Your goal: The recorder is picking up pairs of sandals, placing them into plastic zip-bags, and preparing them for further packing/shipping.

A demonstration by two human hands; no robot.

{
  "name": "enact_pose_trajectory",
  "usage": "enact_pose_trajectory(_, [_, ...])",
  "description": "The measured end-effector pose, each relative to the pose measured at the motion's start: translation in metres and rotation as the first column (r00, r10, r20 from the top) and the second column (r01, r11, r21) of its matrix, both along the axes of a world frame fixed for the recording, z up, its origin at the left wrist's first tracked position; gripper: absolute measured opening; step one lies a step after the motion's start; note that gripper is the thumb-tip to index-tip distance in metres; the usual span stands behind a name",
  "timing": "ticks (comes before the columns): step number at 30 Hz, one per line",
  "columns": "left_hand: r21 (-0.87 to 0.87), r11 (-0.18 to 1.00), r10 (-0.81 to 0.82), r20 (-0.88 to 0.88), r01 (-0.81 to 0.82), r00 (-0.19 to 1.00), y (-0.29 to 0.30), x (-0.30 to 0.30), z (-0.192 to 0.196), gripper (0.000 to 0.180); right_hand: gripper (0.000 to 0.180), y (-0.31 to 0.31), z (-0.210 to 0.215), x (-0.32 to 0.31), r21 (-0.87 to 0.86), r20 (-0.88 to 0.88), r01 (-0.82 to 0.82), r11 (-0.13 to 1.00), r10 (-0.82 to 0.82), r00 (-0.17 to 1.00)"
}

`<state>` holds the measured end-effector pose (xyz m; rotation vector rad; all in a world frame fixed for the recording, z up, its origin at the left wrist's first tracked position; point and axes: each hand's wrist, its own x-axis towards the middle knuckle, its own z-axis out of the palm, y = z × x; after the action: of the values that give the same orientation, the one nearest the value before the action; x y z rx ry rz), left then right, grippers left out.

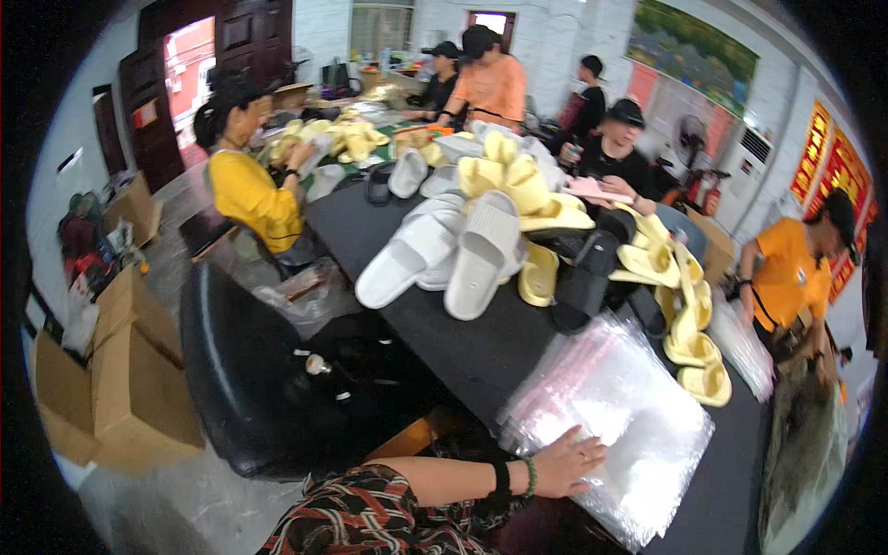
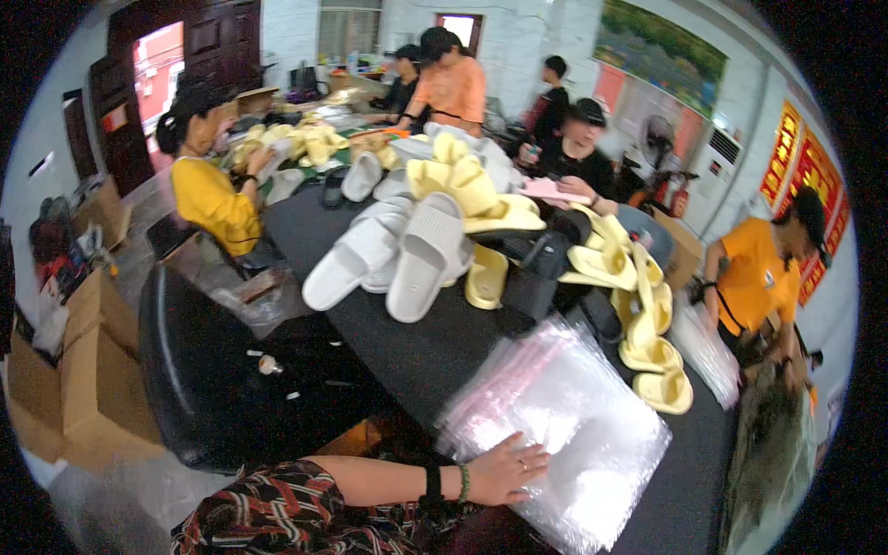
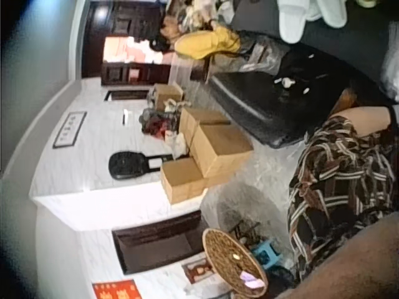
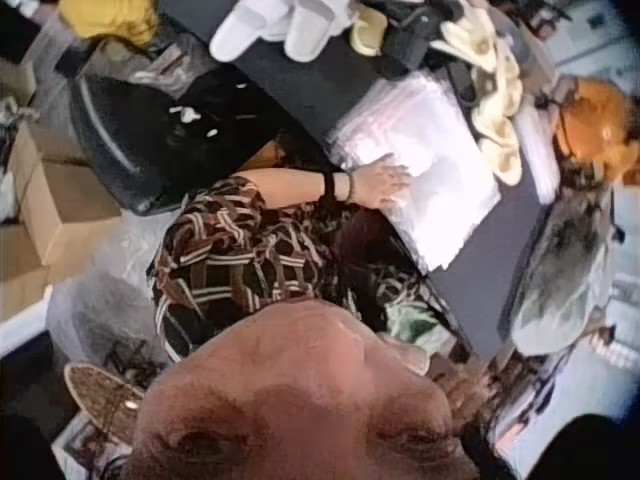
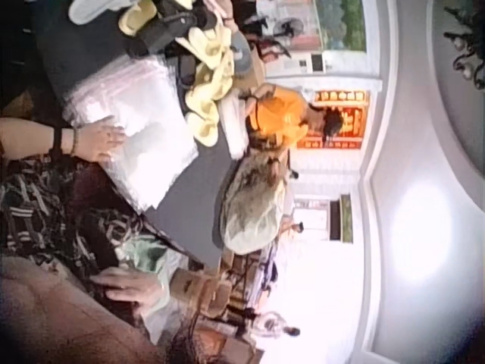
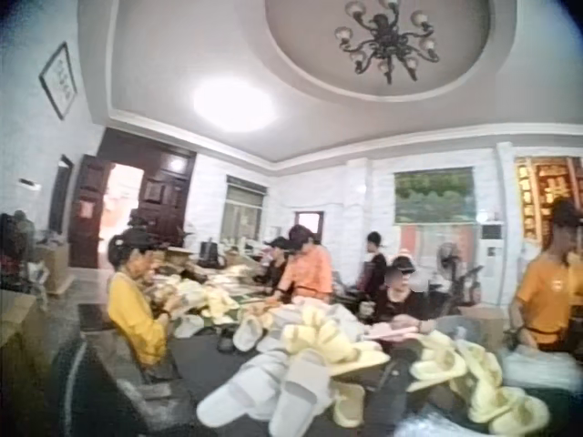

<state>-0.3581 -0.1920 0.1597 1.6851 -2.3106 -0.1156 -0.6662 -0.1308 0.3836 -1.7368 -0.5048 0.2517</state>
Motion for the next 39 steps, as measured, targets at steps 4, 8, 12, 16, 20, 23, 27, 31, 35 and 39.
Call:
enact_pose_trajectory(4, [-0.033,0.999,0.003,-0.006,-0.004,1.0,-0.005,-0.001,-0.02,0.063,0.078,-0.021,-0.033,-0.051,0.062,0.07,0.167,0.984,-0.171,0.983])
enact_pose_trajectory(8, [-0.112,0.993,-0.032,-0.099,0.02,0.995,-0.006,0.0,-0.002,0.058,0.074,0.012,-0.031,-0.149,0.34,0.304,0.483,0.807,-0.58,0.756])
enact_pose_trajectory(12, [-0.202,0.979,-0.001,-0.119,-0.023,0.993,-0.005,0.009,0.0,0.056,0.07,0.061,-0.012,-0.246,0.564,0.461,0.604,0.563,-0.822,0.335])
enact_pose_trajectory(16, [-0.2,0.98,-0.011,-0.082,-0.006,0.997,-0.001,0.009,0.002,0.057,0.066,0.081,-0.019,-0.304,0.752,0.55,0.489,0.442,-0.83,-0.096])
enact_pose_trajectory(20, [-0.219,0.975,-0.039,-0.067,0.023,0.997,-0.005,-0.008,0.005,0.058,0.05,0.06,-0.057,-0.271,0.872,0.444,0.433,0.228,-0.74,-0.505])
enact_pose_trajectory(23, [-0.204,0.979,-0.035,-0.054,0.024,0.998,-0.003,-0.006,0.007,0.057,0.042,0.036,-0.114,-0.246,0.887,0.228,0.44,-0.137,-0.7,-0.677])
enact_pose_trajectory(27, [-0.171,0.985,-0.007,-0.048,-0.002,0.999,-0.004,-0.003,0.007,0.058,0.032,0.012,-0.147,-0.22,0.815,-0.008,0.431,-0.388,-0.751,-0.66])
enact_pose_trajectory(31, [-0.171,0.985,-0.023,-0.017,0.02,1.0,-0.008,-0.006,0.007,0.058,0.027,0.008,-0.158,-0.202,0.664,-0.097,0.497,-0.558,-0.724,-0.683])
enact_pose_trajectory(35, [-0.16,0.987,-0.033,0.003,0.033,0.999,-0.009,-0.01,0.007,0.06,0.028,-0.008,-0.138,-0.146,0.184,0.129,0.758,-0.626,-0.749,-0.65])
enact_pose_trajectory(39, [-0.13,0.991,-0.013,0.025,0.016,1.0,-0.006,-0.003,0.011,0.057,0.033,-0.047,-0.116,-0.044,-0.1,0.41,0.961,-0.258,-0.891,-0.197])
